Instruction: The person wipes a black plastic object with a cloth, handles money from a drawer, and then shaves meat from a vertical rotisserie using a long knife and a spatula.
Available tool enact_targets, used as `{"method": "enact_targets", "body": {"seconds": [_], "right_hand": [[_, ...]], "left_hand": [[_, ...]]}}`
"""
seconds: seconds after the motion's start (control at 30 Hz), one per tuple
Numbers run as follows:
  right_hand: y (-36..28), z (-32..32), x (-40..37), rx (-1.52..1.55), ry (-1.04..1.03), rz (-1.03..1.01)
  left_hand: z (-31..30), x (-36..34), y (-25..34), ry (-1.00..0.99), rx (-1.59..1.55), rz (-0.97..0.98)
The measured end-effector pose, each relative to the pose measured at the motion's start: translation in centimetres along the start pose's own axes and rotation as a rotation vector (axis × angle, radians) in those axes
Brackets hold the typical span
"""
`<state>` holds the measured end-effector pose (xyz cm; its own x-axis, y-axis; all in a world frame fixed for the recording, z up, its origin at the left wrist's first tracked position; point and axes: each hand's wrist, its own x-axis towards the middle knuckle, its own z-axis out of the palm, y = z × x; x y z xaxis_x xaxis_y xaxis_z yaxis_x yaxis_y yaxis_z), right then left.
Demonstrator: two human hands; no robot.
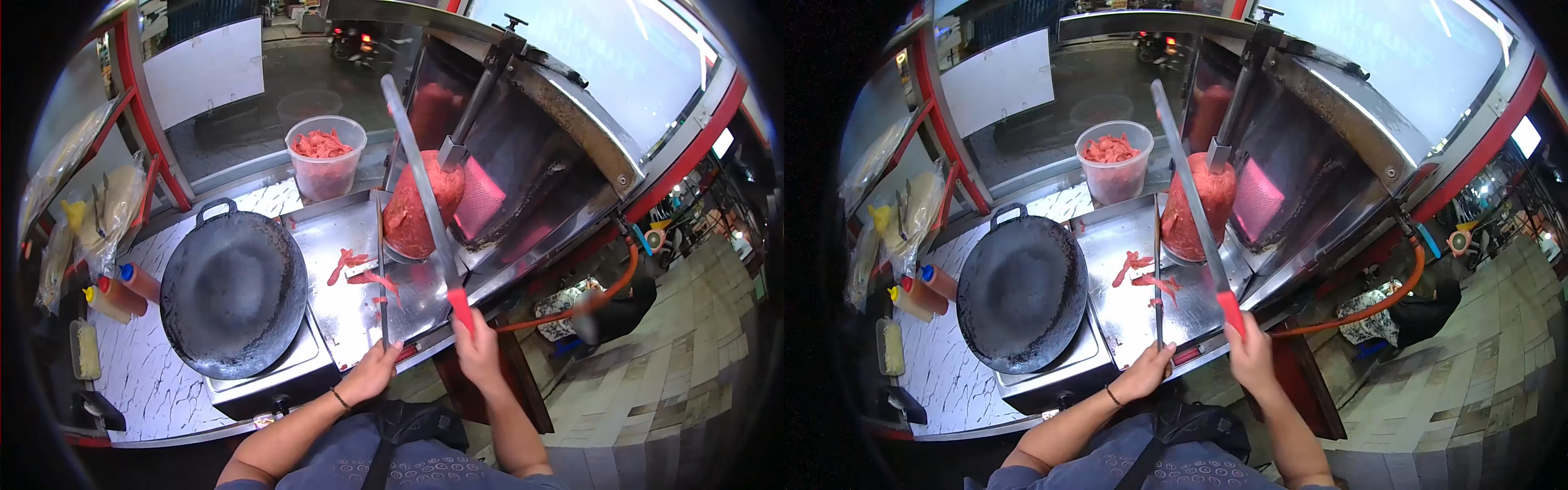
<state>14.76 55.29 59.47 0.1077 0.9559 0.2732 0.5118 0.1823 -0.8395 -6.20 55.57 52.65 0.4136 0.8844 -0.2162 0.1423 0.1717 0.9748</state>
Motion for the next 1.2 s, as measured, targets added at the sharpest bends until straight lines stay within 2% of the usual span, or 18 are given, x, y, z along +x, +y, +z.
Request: {"method": "enact_targets", "body": {"seconds": [0.13, 0.23, 0.27, 0.33, 0.4, 0.47, 0.57, 0.67, 0.73, 0.77, 0.8, 0.9, 1.03, 1.1, 1.2], "right_hand": [[-3.5, 4.6, 6.4, -0.059, 0.107, -0.151], [-1.9, 6.5, 7.9, -0.070, 0.122, -0.218], [-0.7, 7.0, 6.3, -0.065, 0.093, -0.131], [3.8, 8.0, 2.1, -0.100, 0.185, -0.263], [3.6, 7.9, 1.7, -0.110, 0.213, -0.307], [3.0, 7.4, 2.6, -0.120, 0.105, -0.158], [0.9, 8.1, 6.6, -0.223, 0.117, -0.163], [3.8, 7.6, 0.9, -0.176, 0.141, -0.207], [4.8, 6.8, 0.1, -0.159, 0.152, -0.223], [5.0, 6.4, 0.1, -0.182, 0.102, -0.184], [4.6, 6.2, 0.1, -0.202, 0.057, -0.139], [2.3, 6.9, 4.9, -0.267, -0.018, -0.040], [6.2, 5.8, -1.6, -0.254, 0.003, -0.036], [6.0, 4.6, -3.0, -0.238, -0.052, -0.011], [5.7, 5.5, 1.8, -0.280, -0.037, -0.092]], "left_hand": [[0.6, -0.4, 0.1, -0.037, 0.003, -0.028], [0.4, 0.2, 0.0, -0.048, 0.009, -0.032], [0.0, 0.5, -0.1, -0.044, 0.009, -0.027], [-0.7, 1.2, -0.2, -0.072, -0.019, 0.010], [-1.2, 1.4, 0.8, -0.069, -0.041, 0.029], [-1.1, 1.3, 1.1, -0.086, -0.056, 0.023], [-0.6, 1.5, 1.0, -0.047, -0.059, -0.008], [-0.8, 2.6, 0.3, -0.034, -0.107, -0.028], [-1.6, 2.7, 1.5, -0.059, -0.078, 0.003], [-1.6, 2.5, 1.7, -0.096, -0.039, 0.021], [-1.2, 2.8, 1.3, -0.041, -0.068, 0.014], [-1.3, 3.0, 2.0, -0.030, -0.066, -0.029], [-1.5, 4.5, 0.9, -0.034, -0.079, -0.006], [-1.7, 4.4, 2.1, -0.008, -0.099, 0.001], [-1.7, 4.0, 3.1, -0.003, -0.109, -0.022]]}}
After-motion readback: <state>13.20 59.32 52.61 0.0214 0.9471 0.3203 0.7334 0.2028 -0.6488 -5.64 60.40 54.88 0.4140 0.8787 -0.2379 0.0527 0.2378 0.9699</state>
